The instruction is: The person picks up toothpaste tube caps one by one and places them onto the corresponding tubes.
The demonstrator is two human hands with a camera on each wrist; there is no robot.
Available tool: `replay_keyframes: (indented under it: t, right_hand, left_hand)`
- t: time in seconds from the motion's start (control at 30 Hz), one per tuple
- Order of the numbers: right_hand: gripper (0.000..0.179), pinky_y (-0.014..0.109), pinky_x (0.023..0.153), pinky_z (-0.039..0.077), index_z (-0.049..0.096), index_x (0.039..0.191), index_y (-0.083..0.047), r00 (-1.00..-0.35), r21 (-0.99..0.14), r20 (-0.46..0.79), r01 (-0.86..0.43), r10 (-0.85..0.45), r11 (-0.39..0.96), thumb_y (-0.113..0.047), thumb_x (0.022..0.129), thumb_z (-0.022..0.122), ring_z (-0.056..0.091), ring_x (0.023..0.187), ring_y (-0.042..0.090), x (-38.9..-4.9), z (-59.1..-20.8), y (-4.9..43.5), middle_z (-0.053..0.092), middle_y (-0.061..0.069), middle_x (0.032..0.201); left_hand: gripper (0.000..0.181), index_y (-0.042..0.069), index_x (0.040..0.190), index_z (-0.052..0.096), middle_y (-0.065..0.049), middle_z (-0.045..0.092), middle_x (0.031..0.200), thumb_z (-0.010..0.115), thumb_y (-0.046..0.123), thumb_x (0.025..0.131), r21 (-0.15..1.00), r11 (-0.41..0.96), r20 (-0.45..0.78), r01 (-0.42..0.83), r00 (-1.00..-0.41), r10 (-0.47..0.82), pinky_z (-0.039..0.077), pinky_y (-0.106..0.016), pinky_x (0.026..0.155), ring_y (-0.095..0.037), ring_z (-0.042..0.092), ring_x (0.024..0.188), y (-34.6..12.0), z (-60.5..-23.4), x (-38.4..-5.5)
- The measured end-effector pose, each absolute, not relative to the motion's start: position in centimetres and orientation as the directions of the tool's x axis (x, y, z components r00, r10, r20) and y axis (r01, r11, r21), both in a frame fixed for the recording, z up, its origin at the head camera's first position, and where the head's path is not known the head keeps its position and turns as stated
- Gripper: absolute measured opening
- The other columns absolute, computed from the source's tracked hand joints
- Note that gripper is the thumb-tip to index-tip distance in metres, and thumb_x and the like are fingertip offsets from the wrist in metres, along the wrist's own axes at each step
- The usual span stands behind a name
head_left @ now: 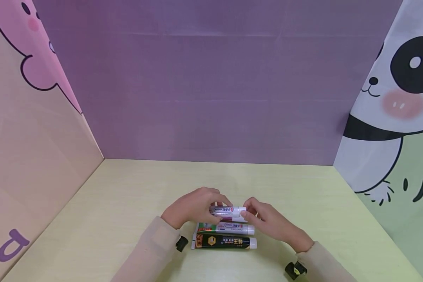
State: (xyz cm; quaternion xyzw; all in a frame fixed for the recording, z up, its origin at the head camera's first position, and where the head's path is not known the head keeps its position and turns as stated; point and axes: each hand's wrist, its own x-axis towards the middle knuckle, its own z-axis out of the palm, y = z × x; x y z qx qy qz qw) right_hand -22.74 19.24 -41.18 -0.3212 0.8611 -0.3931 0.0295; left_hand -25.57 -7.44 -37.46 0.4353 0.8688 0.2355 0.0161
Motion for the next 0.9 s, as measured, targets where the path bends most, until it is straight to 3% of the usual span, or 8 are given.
replay_keyframes:
  t: [0.4,0.53,0.7,0.9]
  right_hand:
    - [0.012,0.027,0.065,0.046,0.051,0.103,-0.017,-0.76,-0.622,0.237,-0.597,-0.605,0.507,-0.025,0.108,0.043,0.056,0.077,0.008,-22.89,-41.47,18.99,0.06,-0.004,0.085]
    - [0.011,0.028,0.068,0.048,0.055,0.108,-0.017,-0.777,-0.675,0.246,-0.566,-0.58,0.472,-0.025,0.107,0.048,0.057,0.079,0.01,-23.0,-41.67,19.07,0.063,0.001,0.09]
    - [0.022,0.03,0.074,0.052,0.055,0.12,-0.019,-0.766,-0.693,0.276,-0.577,-0.58,0.432,-0.027,0.101,0.062,0.06,0.085,0.012,-23.01,-41.6,18.89,0.065,-0.006,0.097]
    - [0.022,0.03,0.068,0.053,0.059,0.113,-0.014,-0.724,-0.649,0.37,-0.65,-0.582,0.396,-0.02,0.095,0.07,0.06,0.082,0.01,-22.98,-41.36,18.56,0.066,-0.006,0.099]
  left_hand:
    - [0.033,0.018,0.116,0.076,0.012,0.063,0.092,0.077,0.012,0.084,0.403,0.49,0.208,0.773,-0.599,0.773,0.049,-0.018,0.069,-0.004,0.055,0.078,-7.54,-37.14,-25.39]
    - [0.033,0.018,0.116,0.076,0.011,0.063,0.093,0.078,0.015,0.084,0.383,0.509,0.214,0.771,-0.61,0.763,0.049,-0.018,0.07,-0.004,0.055,0.078,-7.62,-37.1,-25.39]
    - [0.033,0.018,0.116,0.076,0.01,0.065,0.095,0.08,0.015,0.083,0.391,0.495,0.216,0.776,-0.601,0.77,0.05,-0.017,0.071,-0.003,0.056,0.079,-7.62,-37.29,-25.51]
    - [0.035,0.018,0.119,0.075,0.009,0.067,0.099,0.08,0.017,0.084,0.404,0.484,0.221,0.776,-0.596,0.772,0.05,-0.017,0.071,-0.003,0.057,0.081,-7.55,-37.46,-25.58]
